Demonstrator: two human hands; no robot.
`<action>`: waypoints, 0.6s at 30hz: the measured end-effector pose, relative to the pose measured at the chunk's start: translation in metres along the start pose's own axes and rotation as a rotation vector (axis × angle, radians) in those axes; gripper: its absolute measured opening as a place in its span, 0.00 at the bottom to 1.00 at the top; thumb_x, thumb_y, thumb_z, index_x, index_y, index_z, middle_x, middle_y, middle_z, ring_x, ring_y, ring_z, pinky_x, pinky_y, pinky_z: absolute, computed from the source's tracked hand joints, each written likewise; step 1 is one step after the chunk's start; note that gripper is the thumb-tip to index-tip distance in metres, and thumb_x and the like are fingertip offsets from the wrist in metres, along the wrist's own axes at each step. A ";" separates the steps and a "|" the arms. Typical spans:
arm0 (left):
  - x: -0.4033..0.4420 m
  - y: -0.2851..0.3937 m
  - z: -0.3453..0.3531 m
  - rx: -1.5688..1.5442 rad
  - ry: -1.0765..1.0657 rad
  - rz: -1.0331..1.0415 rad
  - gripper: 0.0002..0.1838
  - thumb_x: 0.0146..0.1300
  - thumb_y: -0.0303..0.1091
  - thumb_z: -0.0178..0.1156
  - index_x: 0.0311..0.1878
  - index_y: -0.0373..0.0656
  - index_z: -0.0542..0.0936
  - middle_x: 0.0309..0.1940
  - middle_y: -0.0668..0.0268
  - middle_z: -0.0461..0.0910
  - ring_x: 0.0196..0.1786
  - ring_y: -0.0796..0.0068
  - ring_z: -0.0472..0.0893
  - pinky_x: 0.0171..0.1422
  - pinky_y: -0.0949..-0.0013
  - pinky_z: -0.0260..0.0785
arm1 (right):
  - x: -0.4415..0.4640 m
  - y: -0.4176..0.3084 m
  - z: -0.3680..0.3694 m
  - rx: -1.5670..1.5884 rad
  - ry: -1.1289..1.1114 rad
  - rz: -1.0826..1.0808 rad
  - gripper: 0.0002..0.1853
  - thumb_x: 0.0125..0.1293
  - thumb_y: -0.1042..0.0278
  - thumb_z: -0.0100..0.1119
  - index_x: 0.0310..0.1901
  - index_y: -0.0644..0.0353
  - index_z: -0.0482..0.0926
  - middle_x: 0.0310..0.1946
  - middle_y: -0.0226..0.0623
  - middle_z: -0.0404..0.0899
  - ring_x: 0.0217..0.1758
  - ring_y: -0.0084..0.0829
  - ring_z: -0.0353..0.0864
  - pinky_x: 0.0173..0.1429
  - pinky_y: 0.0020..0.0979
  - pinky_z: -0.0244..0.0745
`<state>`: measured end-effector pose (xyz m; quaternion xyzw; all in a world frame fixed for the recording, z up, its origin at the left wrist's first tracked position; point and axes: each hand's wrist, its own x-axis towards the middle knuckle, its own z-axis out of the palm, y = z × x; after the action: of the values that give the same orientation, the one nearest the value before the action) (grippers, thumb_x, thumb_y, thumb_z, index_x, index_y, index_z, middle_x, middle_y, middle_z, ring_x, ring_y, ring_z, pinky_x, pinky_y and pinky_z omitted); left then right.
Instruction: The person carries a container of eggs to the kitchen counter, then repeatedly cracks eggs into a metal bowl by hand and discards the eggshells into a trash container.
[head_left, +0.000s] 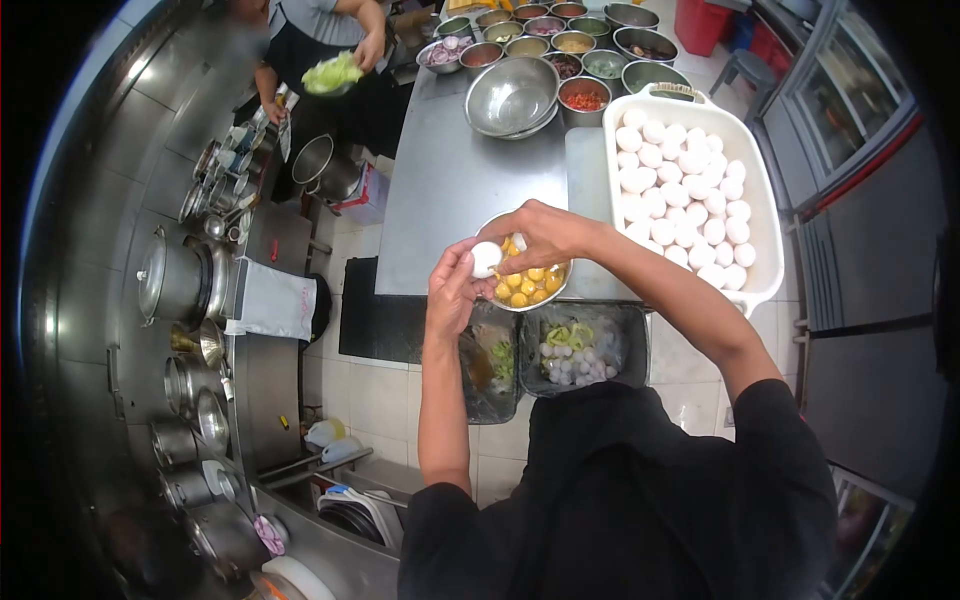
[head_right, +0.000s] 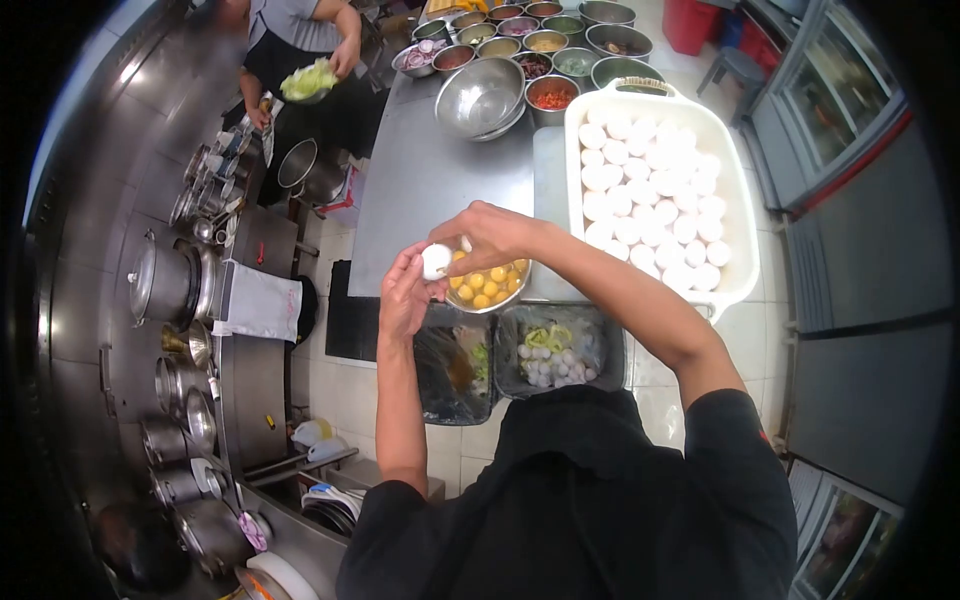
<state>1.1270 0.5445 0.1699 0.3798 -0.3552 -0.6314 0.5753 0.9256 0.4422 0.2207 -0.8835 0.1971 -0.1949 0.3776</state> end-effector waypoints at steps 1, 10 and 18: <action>0.005 -0.001 0.000 -0.002 -0.013 -0.018 0.18 0.73 0.34 0.54 0.60 0.34 0.72 0.46 0.56 0.80 0.36 0.69 0.82 0.34 0.70 0.75 | 0.000 0.001 -0.001 -0.007 -0.006 0.012 0.25 0.52 0.59 0.67 0.52 0.58 0.83 0.38 0.46 0.85 0.41 0.47 0.85 0.49 0.40 0.79; 0.026 -0.006 0.012 0.378 -0.083 -0.025 0.21 0.60 0.21 0.65 0.58 0.32 0.77 0.43 0.59 0.82 0.37 0.78 0.82 0.35 0.75 0.76 | -0.013 0.018 0.004 -0.116 0.116 0.092 0.26 0.48 0.55 0.70 0.52 0.52 0.85 0.33 0.45 0.86 0.37 0.48 0.85 0.46 0.40 0.81; 0.036 -0.025 0.021 0.702 0.088 0.199 0.20 0.51 0.25 0.63 0.50 0.35 0.85 0.35 0.63 0.83 0.35 0.77 0.82 0.39 0.74 0.76 | -0.015 0.030 0.019 -0.144 0.238 0.025 0.26 0.46 0.55 0.71 0.49 0.51 0.86 0.35 0.47 0.86 0.38 0.50 0.85 0.47 0.43 0.80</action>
<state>1.0952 0.5110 0.1547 0.5444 -0.5604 -0.3951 0.4832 0.9164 0.4414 0.1830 -0.8765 0.2649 -0.2788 0.2894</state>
